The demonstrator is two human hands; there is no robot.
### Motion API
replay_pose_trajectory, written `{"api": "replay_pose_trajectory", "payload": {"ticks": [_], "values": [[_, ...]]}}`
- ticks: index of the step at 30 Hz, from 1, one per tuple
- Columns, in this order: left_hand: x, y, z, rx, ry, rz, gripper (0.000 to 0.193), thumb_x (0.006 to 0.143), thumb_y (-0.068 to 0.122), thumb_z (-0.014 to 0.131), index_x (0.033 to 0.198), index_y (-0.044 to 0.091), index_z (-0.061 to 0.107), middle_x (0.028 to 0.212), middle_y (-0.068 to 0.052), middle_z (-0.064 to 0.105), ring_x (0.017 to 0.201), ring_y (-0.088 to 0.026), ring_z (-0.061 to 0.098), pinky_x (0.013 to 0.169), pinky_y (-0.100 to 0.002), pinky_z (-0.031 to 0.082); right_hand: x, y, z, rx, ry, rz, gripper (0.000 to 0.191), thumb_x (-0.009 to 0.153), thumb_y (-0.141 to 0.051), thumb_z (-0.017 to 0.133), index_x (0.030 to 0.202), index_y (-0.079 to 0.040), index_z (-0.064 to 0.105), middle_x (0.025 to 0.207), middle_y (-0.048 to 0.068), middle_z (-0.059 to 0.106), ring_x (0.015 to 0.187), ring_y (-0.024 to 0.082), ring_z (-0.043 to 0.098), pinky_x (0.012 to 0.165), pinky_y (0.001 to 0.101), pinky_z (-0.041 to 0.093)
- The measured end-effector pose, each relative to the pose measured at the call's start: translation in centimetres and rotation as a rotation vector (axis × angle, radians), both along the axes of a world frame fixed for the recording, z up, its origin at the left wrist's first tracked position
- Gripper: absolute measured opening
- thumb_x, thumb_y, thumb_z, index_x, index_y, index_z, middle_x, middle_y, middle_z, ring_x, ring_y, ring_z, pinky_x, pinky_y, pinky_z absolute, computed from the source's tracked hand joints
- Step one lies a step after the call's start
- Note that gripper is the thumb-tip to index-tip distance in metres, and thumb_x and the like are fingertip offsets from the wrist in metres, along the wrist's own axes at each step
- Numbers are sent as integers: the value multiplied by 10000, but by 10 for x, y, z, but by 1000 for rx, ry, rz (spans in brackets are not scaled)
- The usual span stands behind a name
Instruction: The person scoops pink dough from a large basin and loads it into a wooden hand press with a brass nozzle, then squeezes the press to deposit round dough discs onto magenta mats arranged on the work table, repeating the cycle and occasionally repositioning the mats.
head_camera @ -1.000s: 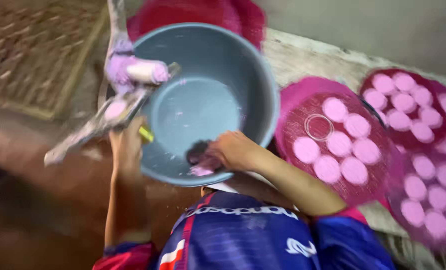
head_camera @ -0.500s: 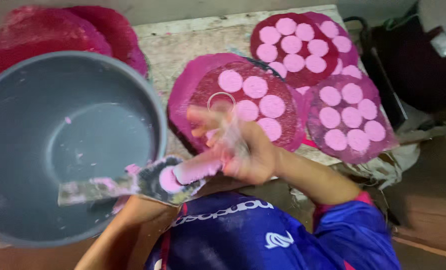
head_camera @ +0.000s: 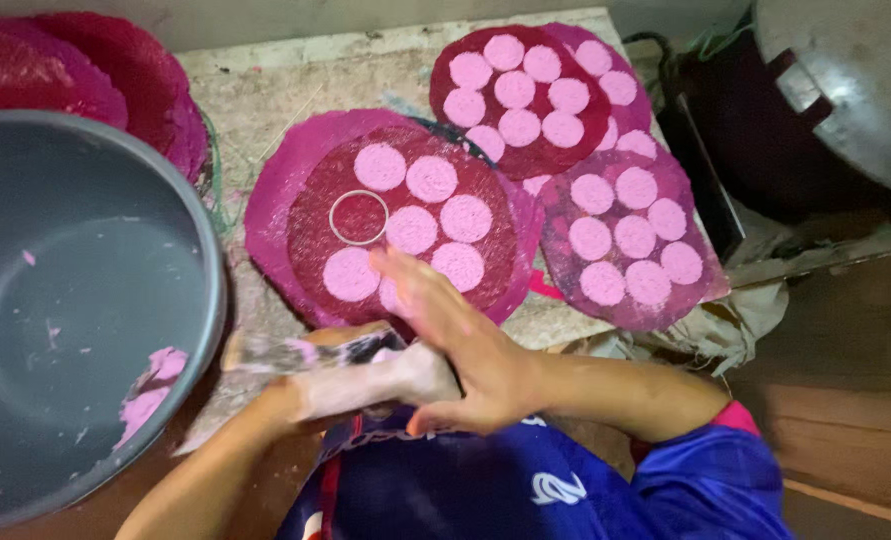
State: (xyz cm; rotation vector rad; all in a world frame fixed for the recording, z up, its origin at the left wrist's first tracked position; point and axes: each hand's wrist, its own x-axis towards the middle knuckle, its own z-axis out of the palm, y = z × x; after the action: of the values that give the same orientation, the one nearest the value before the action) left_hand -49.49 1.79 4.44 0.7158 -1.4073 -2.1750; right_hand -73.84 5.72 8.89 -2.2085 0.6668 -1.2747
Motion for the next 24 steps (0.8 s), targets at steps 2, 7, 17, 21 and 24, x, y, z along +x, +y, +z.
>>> {"api": "replay_pose_trajectory", "payload": {"ticks": [2,7,17,21,24], "values": [[2,-7,3,-243,-109,6,439,778,119,803,1189,40,670,1114,-84,735,1030,-174,697,878,-343,573,-27,-10,-7,570,117,322,1080,906,-514,773,1666,-98,127,1653,176,343,1552,270,341,1290,402,284],[3,-31,-26,-965,-436,141,530,678,154,908,1140,98,654,1052,-52,706,1049,-187,674,945,-372,512,-49,11,-77,1140,-51,585,993,881,-479,840,1599,25,376,1555,153,476,1450,217,432,1246,403,357],[33,-158,-138,-353,-163,668,470,869,-68,544,1326,39,539,1289,-116,628,1227,-238,604,1091,-348,485,-93,42,-124,782,-255,-267,721,888,-382,750,1452,-7,502,1388,131,616,1328,253,582,1142,396,435],[62,-167,-131,-477,-337,677,447,881,-1,593,1317,69,521,1273,-114,611,1233,-228,594,1041,-350,488,-73,43,-129,864,-511,-281,862,851,-374,760,1518,10,372,1381,158,572,1301,297,565,1086,411,434],[78,-180,-113,-749,-516,763,437,900,37,639,1321,55,521,1283,-159,617,1225,-270,590,1053,-401,474,-57,47,-137,837,-553,-252,904,876,-395,773,1526,71,351,1384,207,555,1297,336,566,1107,443,453]]}}
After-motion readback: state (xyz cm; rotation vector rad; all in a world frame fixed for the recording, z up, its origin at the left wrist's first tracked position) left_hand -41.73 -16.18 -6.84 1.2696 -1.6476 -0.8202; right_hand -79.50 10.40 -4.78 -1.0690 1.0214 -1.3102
